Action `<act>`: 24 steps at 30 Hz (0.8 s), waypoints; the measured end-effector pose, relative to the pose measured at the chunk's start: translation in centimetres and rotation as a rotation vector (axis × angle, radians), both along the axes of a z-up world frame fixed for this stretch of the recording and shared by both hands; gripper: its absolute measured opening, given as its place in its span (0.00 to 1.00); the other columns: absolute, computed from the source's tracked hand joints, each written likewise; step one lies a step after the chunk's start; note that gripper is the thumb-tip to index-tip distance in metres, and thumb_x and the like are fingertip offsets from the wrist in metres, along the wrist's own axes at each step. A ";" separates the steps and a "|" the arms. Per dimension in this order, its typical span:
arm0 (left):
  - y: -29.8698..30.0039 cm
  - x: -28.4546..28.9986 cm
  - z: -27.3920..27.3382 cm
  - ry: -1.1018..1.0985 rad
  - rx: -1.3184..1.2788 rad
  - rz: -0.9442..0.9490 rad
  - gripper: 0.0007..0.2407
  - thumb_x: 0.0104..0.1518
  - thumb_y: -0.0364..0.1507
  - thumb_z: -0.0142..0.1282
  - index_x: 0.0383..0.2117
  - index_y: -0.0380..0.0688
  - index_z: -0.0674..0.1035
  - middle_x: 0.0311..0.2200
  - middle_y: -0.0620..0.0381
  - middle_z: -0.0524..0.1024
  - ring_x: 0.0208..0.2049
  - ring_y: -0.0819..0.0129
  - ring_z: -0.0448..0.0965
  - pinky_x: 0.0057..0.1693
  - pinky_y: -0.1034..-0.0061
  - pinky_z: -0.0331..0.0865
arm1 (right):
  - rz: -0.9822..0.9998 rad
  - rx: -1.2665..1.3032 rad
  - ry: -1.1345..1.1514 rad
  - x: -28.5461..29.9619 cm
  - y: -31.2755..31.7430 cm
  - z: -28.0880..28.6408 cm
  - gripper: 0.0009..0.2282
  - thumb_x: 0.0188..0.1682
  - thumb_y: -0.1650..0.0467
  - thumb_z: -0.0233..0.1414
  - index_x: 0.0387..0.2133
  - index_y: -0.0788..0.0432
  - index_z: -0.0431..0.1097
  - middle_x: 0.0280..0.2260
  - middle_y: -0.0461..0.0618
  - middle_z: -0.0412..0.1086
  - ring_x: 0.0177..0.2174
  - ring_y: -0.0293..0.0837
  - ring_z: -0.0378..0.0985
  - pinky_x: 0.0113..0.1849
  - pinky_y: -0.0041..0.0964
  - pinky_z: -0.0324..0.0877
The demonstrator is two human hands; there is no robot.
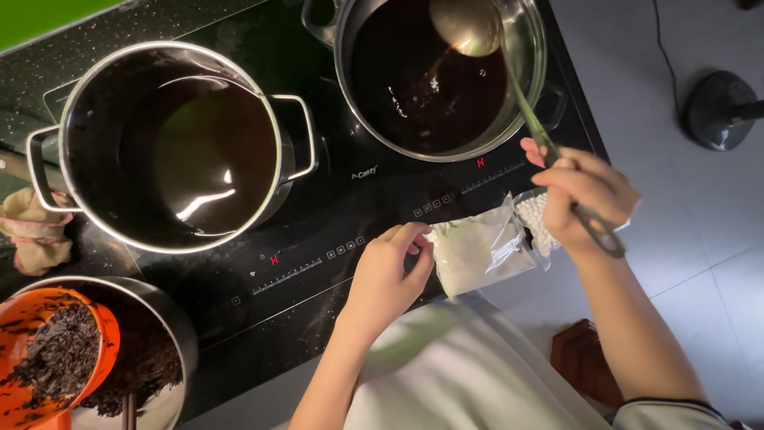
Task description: Scooping and straining cooked tea leaves from liquid at a stove.
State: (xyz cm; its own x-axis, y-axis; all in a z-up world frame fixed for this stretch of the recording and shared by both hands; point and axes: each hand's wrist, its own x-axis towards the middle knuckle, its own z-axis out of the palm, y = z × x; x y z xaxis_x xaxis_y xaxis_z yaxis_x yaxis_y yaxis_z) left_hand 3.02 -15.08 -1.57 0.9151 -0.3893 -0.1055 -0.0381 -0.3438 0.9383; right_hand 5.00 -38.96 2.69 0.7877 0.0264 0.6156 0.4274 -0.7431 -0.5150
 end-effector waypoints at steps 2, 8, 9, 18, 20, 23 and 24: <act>0.4 -0.1 0.2 0.009 -0.001 0.003 0.09 0.56 0.25 0.58 0.41 0.35 0.80 0.34 0.47 0.82 0.34 0.61 0.84 0.40 0.72 0.76 | 0.035 0.046 0.012 -0.7 -1.3 -2.4 0.08 0.53 0.86 0.45 0.26 0.73 0.69 0.33 0.66 0.74 0.36 0.60 0.84 0.39 0.49 0.83; 3.0 -0.7 0.9 0.043 0.016 0.058 0.09 0.57 0.26 0.58 0.40 0.36 0.80 0.34 0.48 0.82 0.35 0.61 0.83 0.39 0.72 0.76 | -0.124 1.059 0.023 -0.6 -1.6 -5.8 0.03 0.58 0.80 0.46 0.38 0.64 0.65 0.42 0.53 0.65 0.41 0.52 0.80 0.45 0.56 0.88; 3.7 -0.7 1.1 0.068 0.018 0.071 0.09 0.57 0.26 0.58 0.40 0.36 0.80 0.34 0.49 0.82 0.35 0.62 0.83 0.38 0.72 0.76 | -0.191 1.221 0.034 -0.3 -1.2 -5.3 0.02 0.58 0.79 0.46 0.40 0.62 0.64 0.42 0.55 0.63 0.42 0.53 0.79 0.45 0.58 0.88; 10.2 -2.5 0.6 0.074 0.003 0.257 0.09 0.57 0.27 0.58 0.41 0.36 0.80 0.34 0.50 0.82 0.35 0.61 0.82 0.40 0.72 0.75 | 0.050 1.252 0.110 0.1 10.1 -2.3 0.04 0.60 0.79 0.42 0.39 0.61 0.62 0.37 0.51 0.61 0.37 0.51 0.73 0.46 0.58 0.81; 11.4 -2.5 0.6 0.060 0.001 0.301 0.09 0.57 0.26 0.58 0.40 0.36 0.80 0.34 0.50 0.82 0.35 0.62 0.82 0.41 0.72 0.75 | 0.156 1.195 0.189 1.2 13.0 -3.0 0.04 0.60 0.79 0.42 0.38 0.61 0.63 0.36 0.51 0.62 0.38 0.52 0.75 0.46 0.60 0.84; 13.3 -2.9 0.6 0.073 0.009 0.358 0.08 0.57 0.26 0.58 0.40 0.36 0.80 0.34 0.50 0.82 0.35 0.62 0.83 0.41 0.72 0.75 | 0.309 1.035 0.243 2.1 16.8 -5.6 0.06 0.58 0.81 0.41 0.34 0.64 0.64 0.35 0.53 0.65 0.36 0.51 0.77 0.44 0.60 0.86; 13.9 -3.0 0.6 0.088 0.014 0.376 0.09 0.57 0.26 0.58 0.40 0.36 0.80 0.33 0.50 0.81 0.34 0.62 0.83 0.40 0.71 0.75 | 0.366 0.931 0.211 2.4 17.9 -6.7 0.07 0.55 0.83 0.41 0.31 0.67 0.64 0.34 0.55 0.67 0.34 0.50 0.77 0.43 0.59 0.87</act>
